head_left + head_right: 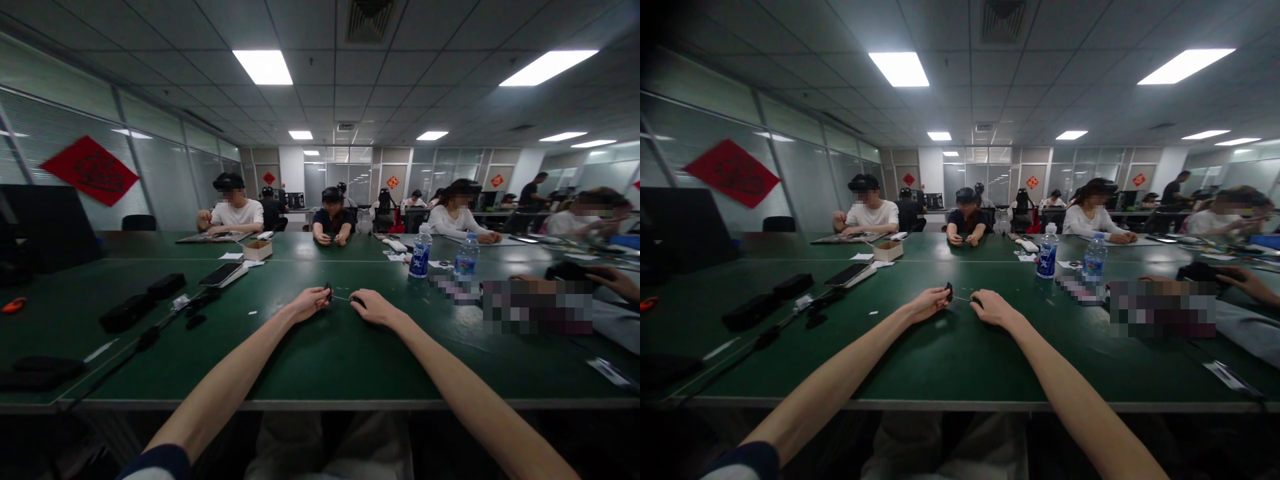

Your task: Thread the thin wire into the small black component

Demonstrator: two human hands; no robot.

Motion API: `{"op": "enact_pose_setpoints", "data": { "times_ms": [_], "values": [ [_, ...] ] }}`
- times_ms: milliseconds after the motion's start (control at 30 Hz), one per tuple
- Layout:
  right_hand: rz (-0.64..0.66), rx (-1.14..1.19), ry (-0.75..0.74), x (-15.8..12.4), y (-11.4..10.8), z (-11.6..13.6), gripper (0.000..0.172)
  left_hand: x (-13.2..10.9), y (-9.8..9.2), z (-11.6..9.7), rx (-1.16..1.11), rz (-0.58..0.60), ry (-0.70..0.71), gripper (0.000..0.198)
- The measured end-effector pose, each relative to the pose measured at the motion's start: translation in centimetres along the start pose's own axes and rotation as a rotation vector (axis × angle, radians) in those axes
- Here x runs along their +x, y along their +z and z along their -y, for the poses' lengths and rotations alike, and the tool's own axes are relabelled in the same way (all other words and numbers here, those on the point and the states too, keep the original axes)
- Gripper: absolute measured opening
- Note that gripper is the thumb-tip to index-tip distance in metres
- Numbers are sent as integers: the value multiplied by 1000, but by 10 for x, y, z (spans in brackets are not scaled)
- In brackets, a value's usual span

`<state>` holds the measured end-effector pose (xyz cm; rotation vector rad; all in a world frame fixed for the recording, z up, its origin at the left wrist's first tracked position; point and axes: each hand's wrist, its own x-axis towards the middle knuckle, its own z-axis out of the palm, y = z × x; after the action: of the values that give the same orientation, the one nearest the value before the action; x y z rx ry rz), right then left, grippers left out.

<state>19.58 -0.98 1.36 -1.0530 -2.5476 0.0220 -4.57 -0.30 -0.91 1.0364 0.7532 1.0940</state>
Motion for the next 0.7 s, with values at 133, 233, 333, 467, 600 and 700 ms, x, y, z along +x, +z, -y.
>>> {"op": "enact_pose_setpoints", "data": {
  "times_ms": [133, 233, 333, 467, 600, 700],
  "values": [
    [7, -2, 3, 0, 0, -3, 33, 0, 0, -1, 4, 16, 3, 18],
    [10, 4, 0, -1, -1, -1, 32, -2, 3, -2, 2, 2, 26, 17],
    [6, 1, -8, -3, -2, 2, 31, -4, 6, -4, -1, -1, 34, 14],
    [11, -46, -10, -5, -4, 6, 30, -5, 6, -4, 38, -1, 30, 13],
    [31, -130, 7, -7, -5, 10, 31, -2, 3, 0, 97, -3, 26, 15],
    [61, -223, 46, -7, -5, 16, 32, 2, 0, 3, 126, -15, 23, 16]
  ]
}}
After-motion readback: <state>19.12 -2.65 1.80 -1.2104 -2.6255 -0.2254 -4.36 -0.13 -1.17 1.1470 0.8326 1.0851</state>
